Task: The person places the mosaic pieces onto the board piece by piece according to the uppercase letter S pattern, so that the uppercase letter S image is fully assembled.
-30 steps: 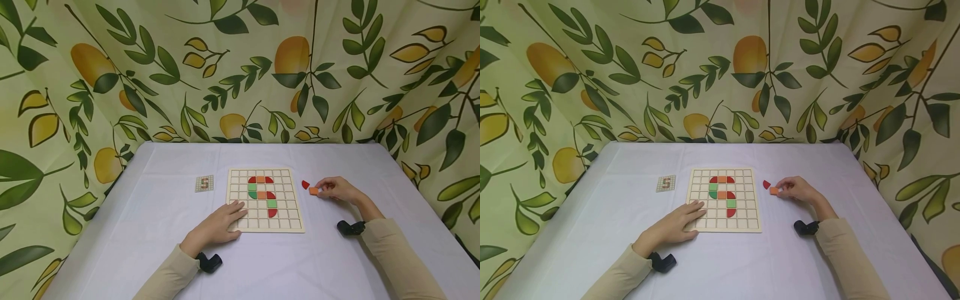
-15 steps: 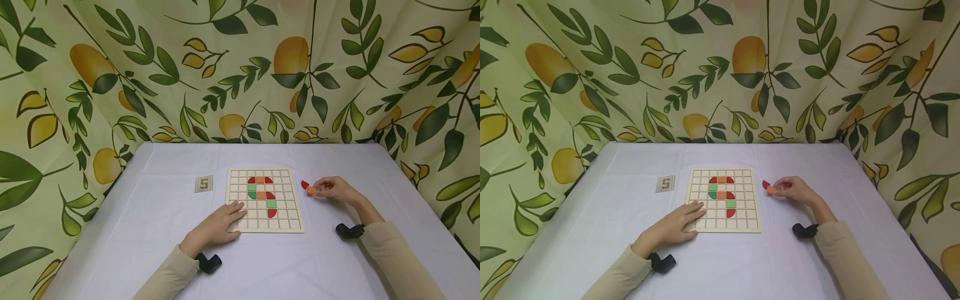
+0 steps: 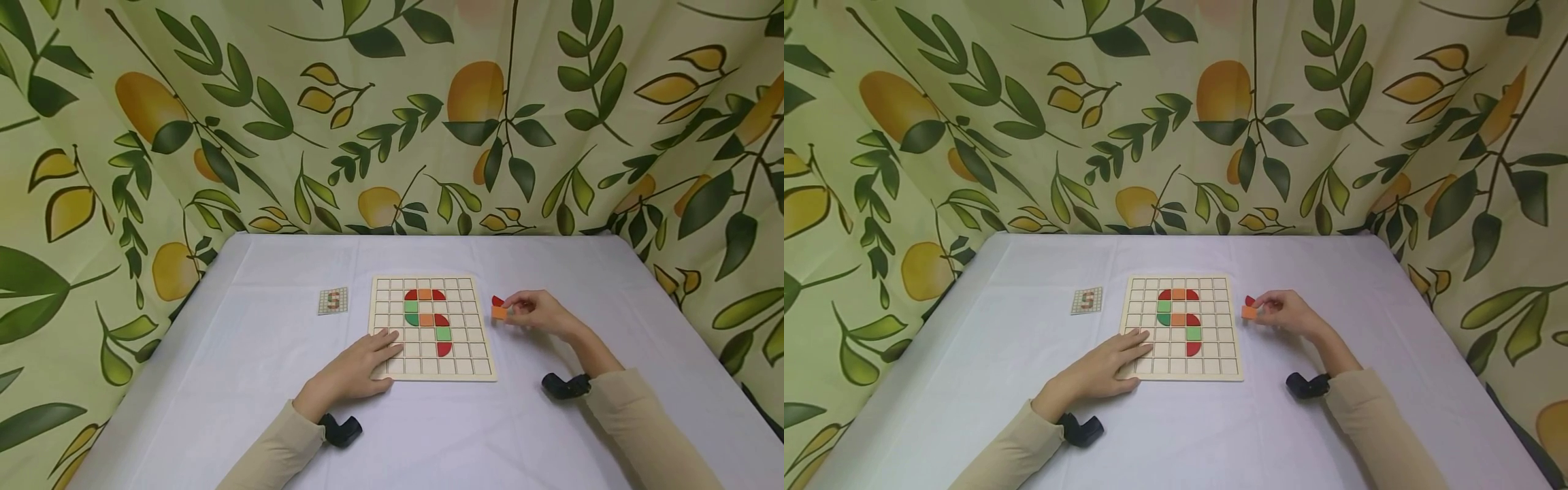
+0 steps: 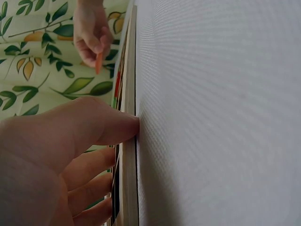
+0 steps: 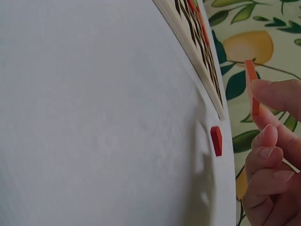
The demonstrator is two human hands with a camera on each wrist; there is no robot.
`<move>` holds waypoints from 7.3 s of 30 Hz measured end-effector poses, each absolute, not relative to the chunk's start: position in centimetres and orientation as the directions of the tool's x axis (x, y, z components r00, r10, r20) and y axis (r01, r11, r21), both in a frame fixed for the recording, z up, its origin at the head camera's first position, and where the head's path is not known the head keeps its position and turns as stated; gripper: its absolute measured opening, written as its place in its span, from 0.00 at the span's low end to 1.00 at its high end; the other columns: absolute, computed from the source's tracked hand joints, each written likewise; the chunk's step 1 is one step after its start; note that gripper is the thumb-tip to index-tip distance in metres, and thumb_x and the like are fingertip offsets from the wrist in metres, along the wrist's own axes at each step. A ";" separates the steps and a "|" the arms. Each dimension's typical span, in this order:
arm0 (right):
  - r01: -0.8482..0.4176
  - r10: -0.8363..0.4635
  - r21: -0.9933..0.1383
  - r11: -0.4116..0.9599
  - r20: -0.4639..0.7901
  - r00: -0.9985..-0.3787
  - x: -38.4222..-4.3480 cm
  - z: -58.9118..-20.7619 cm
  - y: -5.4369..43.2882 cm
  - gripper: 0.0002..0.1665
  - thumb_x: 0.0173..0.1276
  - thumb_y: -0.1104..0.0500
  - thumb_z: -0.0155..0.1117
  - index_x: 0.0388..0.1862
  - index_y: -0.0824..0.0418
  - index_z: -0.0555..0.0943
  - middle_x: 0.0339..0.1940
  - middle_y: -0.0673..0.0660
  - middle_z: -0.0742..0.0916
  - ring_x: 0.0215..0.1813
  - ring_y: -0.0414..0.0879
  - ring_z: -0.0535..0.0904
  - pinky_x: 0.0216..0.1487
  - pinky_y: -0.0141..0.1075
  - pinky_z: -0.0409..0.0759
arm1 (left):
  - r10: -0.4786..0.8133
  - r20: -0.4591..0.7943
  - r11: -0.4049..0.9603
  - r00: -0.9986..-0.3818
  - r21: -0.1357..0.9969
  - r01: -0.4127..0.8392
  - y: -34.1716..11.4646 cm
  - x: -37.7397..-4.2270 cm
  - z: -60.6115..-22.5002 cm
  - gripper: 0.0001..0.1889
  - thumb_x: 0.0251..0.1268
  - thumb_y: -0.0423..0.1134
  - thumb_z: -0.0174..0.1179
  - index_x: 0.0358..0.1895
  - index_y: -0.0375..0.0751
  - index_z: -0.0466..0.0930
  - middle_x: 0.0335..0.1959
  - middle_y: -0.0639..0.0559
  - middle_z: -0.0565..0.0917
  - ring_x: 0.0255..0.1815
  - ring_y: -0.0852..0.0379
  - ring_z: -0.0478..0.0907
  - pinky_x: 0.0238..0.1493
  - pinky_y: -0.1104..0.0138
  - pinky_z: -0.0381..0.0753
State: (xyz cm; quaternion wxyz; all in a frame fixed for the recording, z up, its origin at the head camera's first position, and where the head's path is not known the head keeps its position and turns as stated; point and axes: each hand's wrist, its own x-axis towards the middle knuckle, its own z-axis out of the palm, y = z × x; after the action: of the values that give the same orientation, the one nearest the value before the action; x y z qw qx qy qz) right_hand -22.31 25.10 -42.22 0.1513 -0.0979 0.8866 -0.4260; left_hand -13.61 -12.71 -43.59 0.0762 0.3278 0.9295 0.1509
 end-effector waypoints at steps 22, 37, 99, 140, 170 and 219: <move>-0.060 -0.345 -0.821 0.567 -0.171 -0.923 -20.7 -42.2 22.3 0.19 0.56 0.64 0.70 0.44 0.74 0.80 0.26 0.49 0.76 0.30 0.37 0.69 0.28 0.24 0.70 | 0.627 -0.054 0.745 -0.777 0.335 0.577 -12.7 -13.6 -43.7 0.30 0.62 0.45 0.58 0.69 0.43 0.68 0.74 0.46 0.66 0.78 0.45 0.59 0.76 0.51 0.63; -0.075 -0.341 -0.824 0.562 -0.148 -0.928 -19.6 -41.9 20.2 0.19 0.54 0.62 0.73 0.42 0.72 0.80 0.25 0.50 0.73 0.29 0.39 0.68 0.26 0.26 0.66 | 0.620 -0.059 0.748 -0.782 0.345 0.567 -12.7 -13.6 -43.7 0.31 0.61 0.45 0.58 0.69 0.43 0.69 0.75 0.47 0.65 0.78 0.46 0.58 0.76 0.51 0.62; -0.080 -0.374 -0.826 0.557 -0.163 -0.913 -18.4 -43.7 13.2 0.13 0.50 0.65 0.75 0.35 0.68 0.86 0.13 0.47 0.67 0.22 0.40 0.61 0.24 0.28 0.59 | 0.606 -0.086 0.760 -0.791 0.356 0.544 -12.6 -13.6 -43.5 0.31 0.62 0.47 0.58 0.70 0.46 0.67 0.76 0.49 0.64 0.79 0.47 0.57 0.77 0.52 0.61; -0.109 -0.353 -0.773 0.625 -0.155 -0.923 -18.2 -43.7 12.1 0.12 0.48 0.66 0.76 0.33 0.64 0.85 0.12 0.47 0.66 0.21 0.39 0.61 0.24 0.27 0.60 | 0.617 -0.069 0.752 -0.784 0.346 0.561 -12.7 -13.6 -43.3 0.31 0.62 0.46 0.58 0.69 0.45 0.68 0.75 0.48 0.65 0.78 0.46 0.58 0.76 0.51 0.62; -0.002 -0.245 -0.822 0.569 -0.167 -0.955 -18.9 -42.7 15.9 0.15 0.56 0.61 0.72 0.41 0.68 0.84 0.17 0.48 0.70 0.25 0.41 0.65 0.24 0.29 0.63 | 0.632 -0.055 0.742 -0.773 0.332 0.583 -12.7 -13.7 -43.6 0.31 0.61 0.45 0.58 0.69 0.43 0.68 0.75 0.46 0.65 0.78 0.45 0.59 0.76 0.50 0.62; 0.246 0.139 -0.776 0.581 -0.204 -0.969 -22.4 -43.8 22.0 0.26 0.58 0.52 0.70 0.49 0.69 0.80 0.18 0.43 0.74 0.25 0.37 0.68 0.26 0.28 0.68 | 0.636 -0.042 0.736 -0.771 0.333 0.589 -12.7 -13.5 -43.6 0.31 0.61 0.45 0.59 0.69 0.42 0.69 0.74 0.45 0.66 0.78 0.44 0.59 0.76 0.50 0.63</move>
State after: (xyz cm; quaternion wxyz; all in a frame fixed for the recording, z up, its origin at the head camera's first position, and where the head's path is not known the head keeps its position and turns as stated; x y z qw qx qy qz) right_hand -22.37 21.99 -43.77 0.0604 0.1085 0.8870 -0.4448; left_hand -13.55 -12.70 -43.57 0.0766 0.3297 0.9286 0.1519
